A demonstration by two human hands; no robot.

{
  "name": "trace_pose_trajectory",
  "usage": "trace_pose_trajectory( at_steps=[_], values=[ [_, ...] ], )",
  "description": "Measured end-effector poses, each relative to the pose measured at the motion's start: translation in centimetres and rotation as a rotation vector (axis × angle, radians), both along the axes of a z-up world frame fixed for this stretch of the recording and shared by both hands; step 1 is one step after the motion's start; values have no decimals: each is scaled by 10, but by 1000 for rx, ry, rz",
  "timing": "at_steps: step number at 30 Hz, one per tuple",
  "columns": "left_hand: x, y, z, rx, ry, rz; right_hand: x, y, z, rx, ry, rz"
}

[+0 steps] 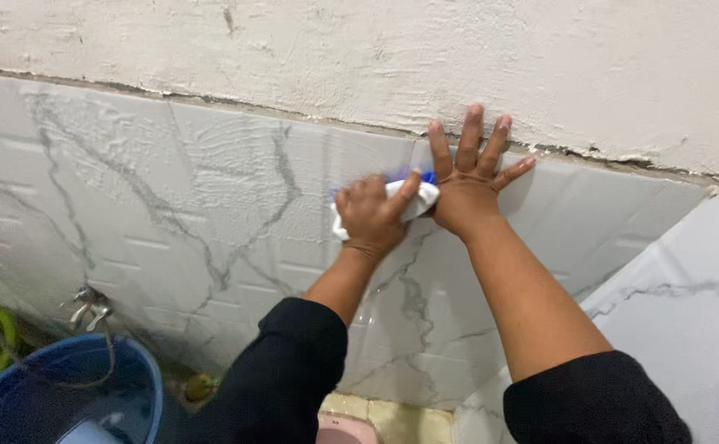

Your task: The person scrubs the bathroom wall tiles with a brush and soapy water from a green bucket, repeatedly dipping the brush and scrubbing the tiled surfaces.

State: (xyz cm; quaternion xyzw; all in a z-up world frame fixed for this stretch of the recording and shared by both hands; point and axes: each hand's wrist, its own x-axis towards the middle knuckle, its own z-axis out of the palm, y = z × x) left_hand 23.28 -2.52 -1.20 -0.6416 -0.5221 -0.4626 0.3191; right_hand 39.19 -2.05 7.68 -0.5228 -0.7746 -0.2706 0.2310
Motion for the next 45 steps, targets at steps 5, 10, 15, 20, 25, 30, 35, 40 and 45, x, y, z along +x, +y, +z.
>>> trace_pose_trajectory(
  at_steps=[5,10,15,20,25,30,35,40,45],
  values=[
    [-87,10,30,102,-74,126,8,-2,8,-266,-33,-48],
    [-52,14,58,-79,-765,138,42,-15,6,-189,-63,-74],
    [24,-10,-13,118,248,7,59,-15,-3,-127,121,-116],
    [-48,-1,-33,-150,398,-118,69,-6,-7,-188,75,-103],
    [-32,24,19,200,-375,353,68,-10,-6,-224,72,-123],
    [30,-8,-27,54,263,47,64,-15,7,-299,71,-119],
    [-31,-26,-66,-154,195,-206,59,-22,18,-408,7,-200],
    [-76,4,3,274,-808,506,62,-23,19,-410,7,-170],
    [27,12,-10,330,-154,122,67,-13,4,-408,21,-170]
  ],
)
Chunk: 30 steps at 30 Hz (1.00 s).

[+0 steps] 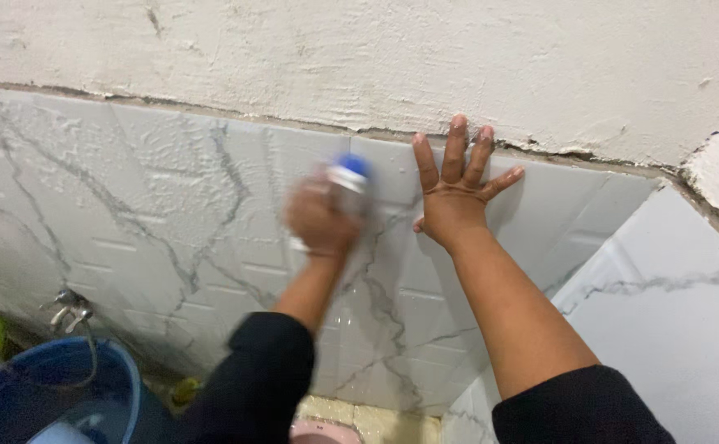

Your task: The person scrubs the bathroom wall tiles with a brush and soapy water from a green bucket, repeatedly dipping the brush and scrubbing the tiled surfaces.

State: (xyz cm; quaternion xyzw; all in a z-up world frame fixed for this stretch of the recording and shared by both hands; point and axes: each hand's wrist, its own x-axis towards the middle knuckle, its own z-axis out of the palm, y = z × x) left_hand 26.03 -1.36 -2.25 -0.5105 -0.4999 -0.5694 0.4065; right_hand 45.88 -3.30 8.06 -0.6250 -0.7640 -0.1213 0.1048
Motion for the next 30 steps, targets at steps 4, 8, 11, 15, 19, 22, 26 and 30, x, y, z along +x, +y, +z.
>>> trace_pose_trajectory(
  at_steps=[4,8,11,15,19,22,26,30],
  values=[
    [30,-36,-44,-346,419,-160,6,7,-6,378,-197,44],
    [5,-13,-7,-248,-11,56,0,-7,8,4,-15,17],
    [8,8,41,-254,-584,28,-3,-15,13,19,-7,26],
    [46,-2,33,-188,-98,32,0,-10,13,14,-21,9],
    [43,-8,14,-223,9,-60,23,-9,4,192,-40,79],
    [41,-7,9,-269,15,-75,67,-15,-4,221,19,27],
    [41,-10,11,-284,23,-77,132,-20,0,202,-42,-59],
    [69,-4,9,-324,-236,-93,148,-4,-11,189,-105,-58]
  ],
)
